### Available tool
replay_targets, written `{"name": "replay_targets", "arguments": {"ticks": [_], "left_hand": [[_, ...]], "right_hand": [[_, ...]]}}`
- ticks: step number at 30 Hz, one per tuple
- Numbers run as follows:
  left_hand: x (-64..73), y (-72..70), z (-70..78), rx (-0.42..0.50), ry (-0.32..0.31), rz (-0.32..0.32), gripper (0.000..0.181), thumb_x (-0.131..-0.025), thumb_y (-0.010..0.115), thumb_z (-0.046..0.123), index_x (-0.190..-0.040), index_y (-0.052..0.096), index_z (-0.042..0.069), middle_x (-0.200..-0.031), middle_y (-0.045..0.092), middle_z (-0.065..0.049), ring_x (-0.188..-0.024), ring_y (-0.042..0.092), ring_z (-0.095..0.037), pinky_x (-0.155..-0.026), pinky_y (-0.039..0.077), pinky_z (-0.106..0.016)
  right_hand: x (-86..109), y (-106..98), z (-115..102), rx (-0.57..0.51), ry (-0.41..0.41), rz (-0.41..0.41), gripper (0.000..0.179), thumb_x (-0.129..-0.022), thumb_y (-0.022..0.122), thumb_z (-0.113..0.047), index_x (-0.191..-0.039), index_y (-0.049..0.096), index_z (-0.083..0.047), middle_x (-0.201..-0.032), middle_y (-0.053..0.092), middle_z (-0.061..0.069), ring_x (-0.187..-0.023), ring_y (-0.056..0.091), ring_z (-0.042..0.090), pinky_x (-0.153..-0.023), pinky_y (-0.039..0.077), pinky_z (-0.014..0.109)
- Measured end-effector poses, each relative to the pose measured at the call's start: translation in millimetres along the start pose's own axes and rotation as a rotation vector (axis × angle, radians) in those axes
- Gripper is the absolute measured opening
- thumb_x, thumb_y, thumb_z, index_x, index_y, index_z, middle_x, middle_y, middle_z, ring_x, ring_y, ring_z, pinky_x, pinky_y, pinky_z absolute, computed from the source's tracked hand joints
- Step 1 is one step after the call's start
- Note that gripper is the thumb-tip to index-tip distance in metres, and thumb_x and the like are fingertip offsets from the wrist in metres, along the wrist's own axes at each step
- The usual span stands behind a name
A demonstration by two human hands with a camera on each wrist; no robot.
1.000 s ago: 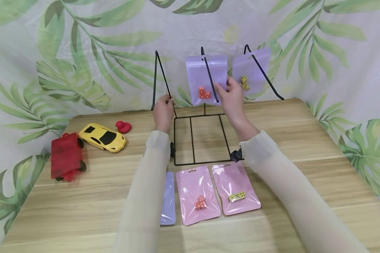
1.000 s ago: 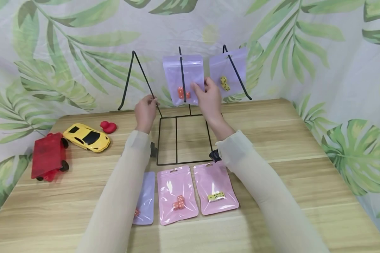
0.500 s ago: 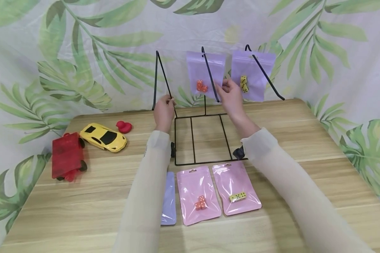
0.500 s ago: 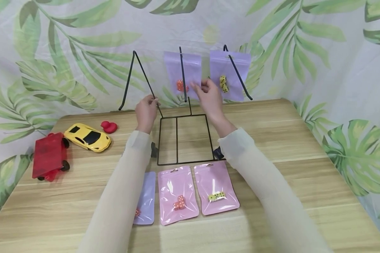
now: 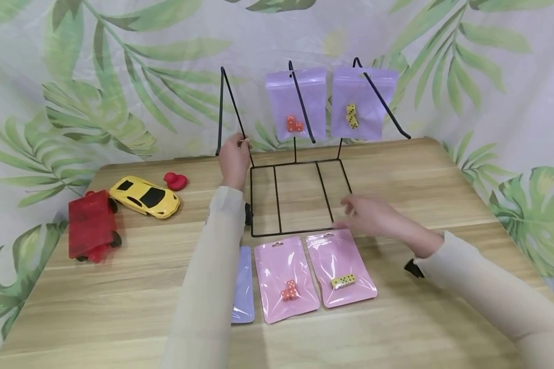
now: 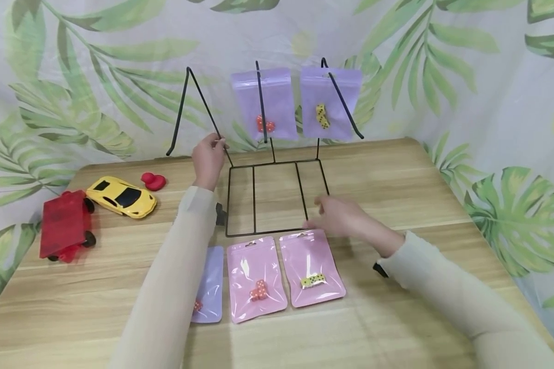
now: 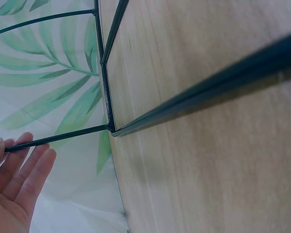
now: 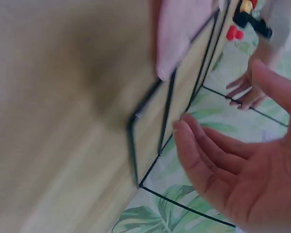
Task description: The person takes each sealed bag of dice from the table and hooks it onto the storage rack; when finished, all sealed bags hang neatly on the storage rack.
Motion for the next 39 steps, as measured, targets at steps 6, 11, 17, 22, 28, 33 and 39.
{"name": "replay_targets", "arguments": {"ticks": [6,11,17,22,28,33,39], "left_hand": [[-0.2,0.7,0.0,0.004,-0.001,0.000,0.025,-0.103,0.053,0.021,-0.112,0.072,0.005,-0.102,0.076,-0.010,-0.092,0.068,-0.030,-0.082,0.051,-0.043],[-1.1,-0.8,0.2,-0.007,-0.001,0.015,0.026,-0.103,0.053,0.021,-0.111,0.072,0.006,-0.102,0.076,-0.010,-0.089,0.067,-0.030,-0.080,0.051,-0.042],[0.8,-3.6,2.5,-0.002,-0.010,-0.012,0.026,-0.104,0.053,0.022,-0.113,0.071,0.006,-0.102,0.075,-0.010,-0.091,0.067,-0.031,-0.081,0.051,-0.043],[2.3,-4.6,4.3,-0.008,-0.003,-0.012,0.026,-0.104,0.052,0.022,-0.111,0.071,0.005,-0.102,0.075,-0.011,-0.092,0.067,-0.031,-0.082,0.051,-0.043],[3.8,-4.0,4.1,-0.008,-0.011,-0.020,0.027,-0.104,0.051,0.022,-0.111,0.071,0.005,-0.103,0.075,-0.011,-0.092,0.067,-0.032,-0.081,0.051,-0.043],[3.1,-3.0,4.1,0.000,-0.015,-0.024,0.027,-0.104,0.051,0.021,-0.111,0.070,0.004,-0.103,0.075,-0.011,-0.092,0.067,-0.032,-0.081,0.051,-0.044],[2.5,-2.9,2.8,-0.011,-0.014,-0.023,0.027,-0.104,0.051,0.022,-0.108,0.071,0.004,-0.102,0.074,-0.011,-0.090,0.066,-0.031,-0.080,0.051,-0.043]], "right_hand": [[33.1,27,14,0.189,0.089,-0.052,0.084,-0.079,0.066,-0.072,-0.119,0.057,0.001,-0.087,0.067,0.004,-0.072,0.059,0.018,-0.064,0.049,0.037],[43.6,45,16,0.231,0.093,-0.069,0.079,-0.068,0.068,-0.080,-0.100,0.056,-0.010,-0.078,0.060,-0.001,-0.068,0.054,0.016,-0.059,0.043,0.032],[46.8,53,13,0.191,0.078,-0.035,0.068,-0.068,0.078,-0.068,-0.100,0.057,-0.013,-0.085,0.058,-0.004,-0.071,0.052,0.014,-0.065,0.041,0.031],[49.7,53,14,0.175,0.095,-0.038,0.054,-0.073,0.082,-0.054,-0.098,0.057,-0.013,-0.085,0.056,-0.003,-0.069,0.051,0.014,-0.066,0.038,0.031],[56.2,50,18,0.122,0.091,-0.038,0.055,-0.075,0.084,-0.043,-0.110,0.058,-0.010,-0.089,0.065,-0.002,-0.072,0.055,0.014,-0.067,0.041,0.032],[60.9,46,24,0.054,0.096,-0.063,0.069,-0.076,0.084,-0.036,-0.129,0.052,-0.007,-0.103,0.070,0.004,-0.080,0.061,0.014,-0.070,0.046,0.034],[63.4,27,18,-0.139,0.017,-0.044,0.038,-0.084,0.076,-0.027,-0.113,0.065,-0.006,-0.090,0.068,0.003,-0.072,0.059,0.013,-0.065,0.048,0.030]]}}
Point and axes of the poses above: each hand's wrist, its own x-axis away from the middle knuckle, its own y-axis out of the palm, z = x × y, the point moved 5 cm from there along -x, towards the middle knuckle
